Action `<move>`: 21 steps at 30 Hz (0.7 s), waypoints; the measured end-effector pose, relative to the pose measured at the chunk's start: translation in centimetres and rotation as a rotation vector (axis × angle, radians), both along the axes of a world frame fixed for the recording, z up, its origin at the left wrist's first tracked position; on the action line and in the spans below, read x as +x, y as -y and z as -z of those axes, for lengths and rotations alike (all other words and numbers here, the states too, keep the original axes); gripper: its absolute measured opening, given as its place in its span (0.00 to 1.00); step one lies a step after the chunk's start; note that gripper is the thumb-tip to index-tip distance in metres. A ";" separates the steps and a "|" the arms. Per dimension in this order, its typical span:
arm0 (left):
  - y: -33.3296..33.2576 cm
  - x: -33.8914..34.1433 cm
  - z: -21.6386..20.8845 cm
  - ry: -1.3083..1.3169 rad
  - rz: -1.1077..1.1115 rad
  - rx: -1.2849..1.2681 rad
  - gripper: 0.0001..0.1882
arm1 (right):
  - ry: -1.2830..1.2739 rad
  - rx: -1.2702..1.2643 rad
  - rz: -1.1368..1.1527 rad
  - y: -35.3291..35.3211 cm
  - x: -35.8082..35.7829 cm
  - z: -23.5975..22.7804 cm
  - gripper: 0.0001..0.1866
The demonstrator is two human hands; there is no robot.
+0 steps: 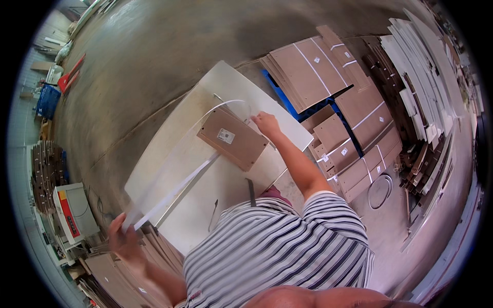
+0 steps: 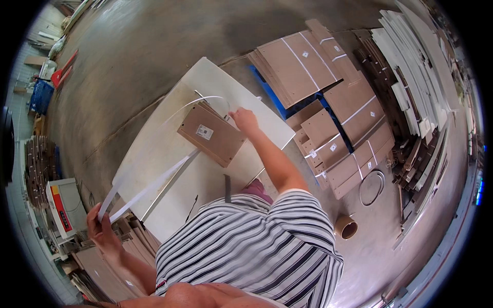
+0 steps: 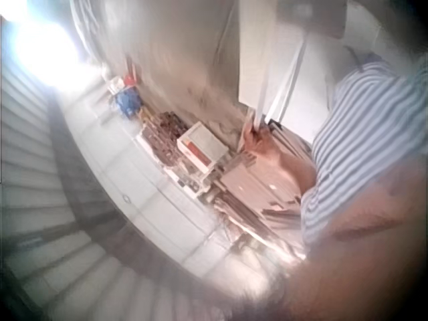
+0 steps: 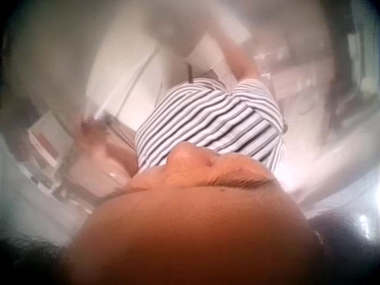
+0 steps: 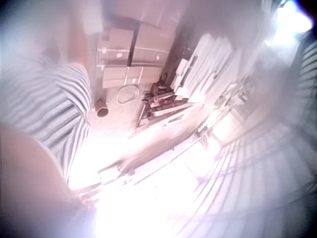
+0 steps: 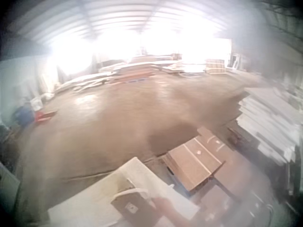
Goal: The person repeatedly picks up flat cardboard parts from a stack, places them on a white workbench, and secures them with white plastic straps. The person then moves the secured parts to a growing stack on the floor. This process is repeated for multiple parts throughout the video.
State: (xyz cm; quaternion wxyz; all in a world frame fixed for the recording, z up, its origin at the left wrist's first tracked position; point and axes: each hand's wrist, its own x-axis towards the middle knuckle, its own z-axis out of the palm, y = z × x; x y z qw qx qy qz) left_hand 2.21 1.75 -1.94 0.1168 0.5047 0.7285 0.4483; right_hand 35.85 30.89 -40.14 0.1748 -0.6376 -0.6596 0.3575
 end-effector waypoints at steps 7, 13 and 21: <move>-3.3 0.3 5.6 -0.102 0.165 -0.256 0.08 | 0.119 0.336 -0.048 10.7 1.0 -4.4 0.22; -8.8 2.0 13.3 0.006 0.368 -0.251 0.09 | 0.019 0.446 0.024 11.4 -0.3 -4.2 0.17; -11.8 2.7 22.2 -0.310 0.665 -0.377 0.23 | -0.044 0.552 0.302 13.5 0.2 -3.4 0.24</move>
